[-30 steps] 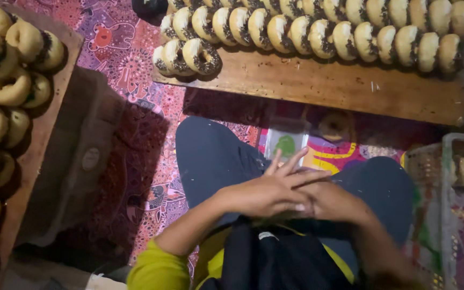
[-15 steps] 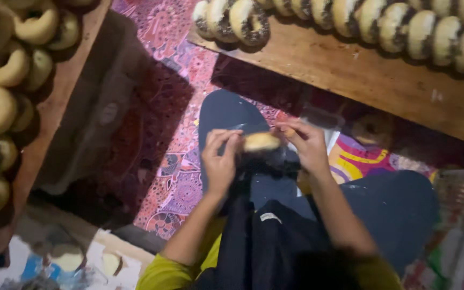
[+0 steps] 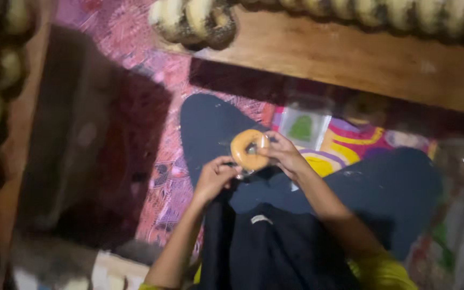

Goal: The person sits on a patterned floor mat and repeatedly picks donuts from a wooden board, places them into clear plastic bags, and sets the filled bags into a nearby crate. The task continues with the same sequence of actions.

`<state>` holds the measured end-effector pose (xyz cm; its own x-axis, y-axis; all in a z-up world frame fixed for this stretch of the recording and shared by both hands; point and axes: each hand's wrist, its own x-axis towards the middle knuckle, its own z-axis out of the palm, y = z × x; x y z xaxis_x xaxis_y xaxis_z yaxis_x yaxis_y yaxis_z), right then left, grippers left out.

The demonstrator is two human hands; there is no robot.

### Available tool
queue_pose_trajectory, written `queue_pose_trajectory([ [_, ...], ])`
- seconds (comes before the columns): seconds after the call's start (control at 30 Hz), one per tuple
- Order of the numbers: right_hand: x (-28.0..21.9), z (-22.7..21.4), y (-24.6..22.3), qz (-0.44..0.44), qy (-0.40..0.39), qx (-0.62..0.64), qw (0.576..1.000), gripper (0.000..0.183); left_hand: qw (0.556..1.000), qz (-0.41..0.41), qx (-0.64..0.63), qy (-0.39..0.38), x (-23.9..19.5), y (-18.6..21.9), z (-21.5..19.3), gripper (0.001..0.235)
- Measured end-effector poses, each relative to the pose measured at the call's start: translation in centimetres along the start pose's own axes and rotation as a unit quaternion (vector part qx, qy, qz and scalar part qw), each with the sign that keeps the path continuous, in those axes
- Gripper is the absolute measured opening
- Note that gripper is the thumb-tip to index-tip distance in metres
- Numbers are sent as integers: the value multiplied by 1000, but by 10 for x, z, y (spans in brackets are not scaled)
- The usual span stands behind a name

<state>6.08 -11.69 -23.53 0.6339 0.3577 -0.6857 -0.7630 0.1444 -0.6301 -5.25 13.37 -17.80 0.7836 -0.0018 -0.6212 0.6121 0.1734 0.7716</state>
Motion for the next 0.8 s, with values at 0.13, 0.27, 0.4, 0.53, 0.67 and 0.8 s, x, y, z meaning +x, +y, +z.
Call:
queue_pose_trajectory([
  [0.13, 1, -125, -50, -102, 241, 87, 961, 46, 965, 198, 136, -102, 45, 25, 69, 73],
  [0.27, 4, -212, -100, -207, 473, -160, 842, 28, 902, 196, 366, -116, 133, 46, 116, 63],
  [0.4, 45, -177, -100, -179, 460, -576, 652, 25, 731, 150, 665, -32, 215, 44, 156, 86],
  [0.53, 110, -98, -72, -322, 185, -685, 627, 48, 682, 112, 722, -21, 232, 16, 157, 90],
  [0.67, 141, -80, -84, -182, 105, -729, 651, 55, 679, 197, 705, 44, 235, 6, 150, 89],
  [0.8, 165, -99, -82, -332, 138, -767, 531, 69, 704, 131, 698, 18, 252, -1, 146, 82],
])
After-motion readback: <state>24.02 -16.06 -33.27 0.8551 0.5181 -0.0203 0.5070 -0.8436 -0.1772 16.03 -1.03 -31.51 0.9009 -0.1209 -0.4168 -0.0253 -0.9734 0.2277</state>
